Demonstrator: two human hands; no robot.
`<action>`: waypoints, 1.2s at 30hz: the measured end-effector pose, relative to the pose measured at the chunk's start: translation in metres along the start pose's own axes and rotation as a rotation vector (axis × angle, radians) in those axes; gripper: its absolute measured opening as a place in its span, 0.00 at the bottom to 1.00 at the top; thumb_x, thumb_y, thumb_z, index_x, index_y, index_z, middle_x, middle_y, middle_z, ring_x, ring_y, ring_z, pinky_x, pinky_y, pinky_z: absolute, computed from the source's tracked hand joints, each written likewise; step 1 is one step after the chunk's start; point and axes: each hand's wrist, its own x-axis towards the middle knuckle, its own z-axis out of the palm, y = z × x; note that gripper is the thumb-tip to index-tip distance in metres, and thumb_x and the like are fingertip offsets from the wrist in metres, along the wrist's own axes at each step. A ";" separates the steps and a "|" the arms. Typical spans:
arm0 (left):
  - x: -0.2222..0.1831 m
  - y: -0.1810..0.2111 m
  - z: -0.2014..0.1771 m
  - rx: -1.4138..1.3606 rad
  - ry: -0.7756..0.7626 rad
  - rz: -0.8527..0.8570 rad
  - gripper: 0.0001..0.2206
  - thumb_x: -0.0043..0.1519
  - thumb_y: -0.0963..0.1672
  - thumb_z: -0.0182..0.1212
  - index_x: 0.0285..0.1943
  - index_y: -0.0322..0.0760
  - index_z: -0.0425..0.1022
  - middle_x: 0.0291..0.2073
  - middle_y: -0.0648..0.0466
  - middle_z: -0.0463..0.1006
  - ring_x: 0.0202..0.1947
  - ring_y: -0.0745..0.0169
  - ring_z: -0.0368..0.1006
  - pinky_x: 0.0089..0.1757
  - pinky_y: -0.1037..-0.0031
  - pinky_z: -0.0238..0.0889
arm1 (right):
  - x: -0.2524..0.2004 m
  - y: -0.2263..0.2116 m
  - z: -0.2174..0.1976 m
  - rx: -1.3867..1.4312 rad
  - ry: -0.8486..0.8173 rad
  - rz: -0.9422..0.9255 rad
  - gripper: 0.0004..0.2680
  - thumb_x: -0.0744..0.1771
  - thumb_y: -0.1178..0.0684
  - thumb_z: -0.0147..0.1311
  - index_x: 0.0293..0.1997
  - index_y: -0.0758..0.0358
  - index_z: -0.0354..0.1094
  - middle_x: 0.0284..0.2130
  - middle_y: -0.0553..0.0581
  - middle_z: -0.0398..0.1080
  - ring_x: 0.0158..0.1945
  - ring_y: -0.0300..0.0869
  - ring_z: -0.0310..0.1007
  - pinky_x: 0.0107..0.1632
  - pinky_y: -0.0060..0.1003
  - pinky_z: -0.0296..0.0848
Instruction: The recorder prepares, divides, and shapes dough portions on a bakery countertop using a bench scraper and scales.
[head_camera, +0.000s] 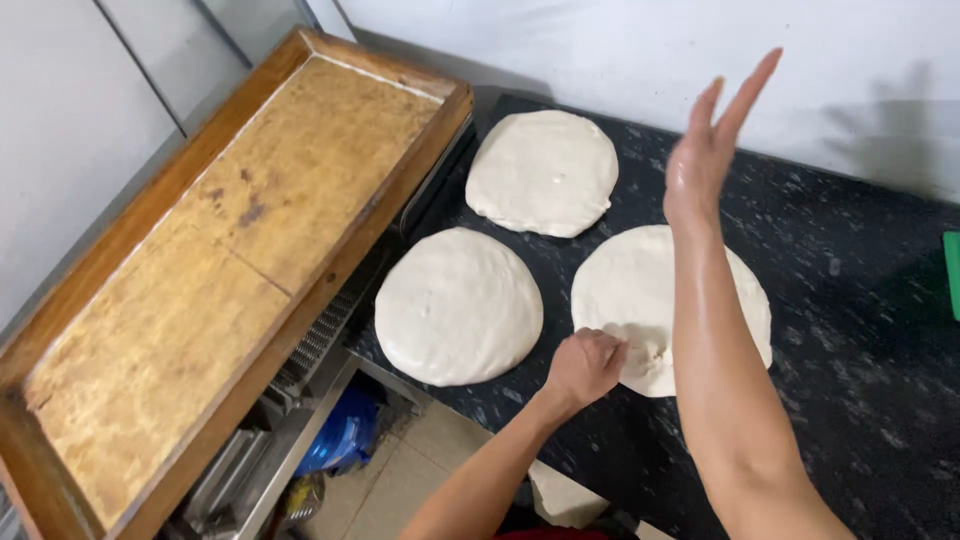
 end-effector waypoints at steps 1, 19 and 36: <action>-0.005 -0.002 -0.001 0.049 0.024 -0.147 0.09 0.65 0.44 0.61 0.35 0.34 0.80 0.31 0.41 0.80 0.36 0.38 0.76 0.40 0.54 0.69 | -0.009 0.004 -0.003 0.122 -0.029 -0.082 0.30 0.75 0.34 0.36 0.82 0.59 0.21 0.80 0.63 0.20 0.82 0.54 0.19 0.80 0.53 0.35; 0.128 -0.011 0.083 0.302 -0.312 0.269 0.41 0.68 0.63 0.34 0.84 0.38 0.39 0.83 0.48 0.41 0.82 0.54 0.33 0.72 0.52 0.23 | -0.168 0.123 -0.116 -1.314 -0.460 0.074 0.47 0.54 0.26 0.52 0.77 0.52 0.28 0.77 0.57 0.26 0.75 0.58 0.16 0.66 0.79 0.21; 0.193 -0.058 0.093 0.442 -0.269 0.267 0.41 0.69 0.64 0.29 0.83 0.38 0.35 0.80 0.47 0.36 0.80 0.56 0.30 0.71 0.52 0.21 | -0.120 0.144 -0.108 -1.555 -0.683 0.280 0.32 0.68 0.35 0.42 0.80 0.52 0.30 0.79 0.57 0.28 0.78 0.63 0.20 0.63 0.81 0.28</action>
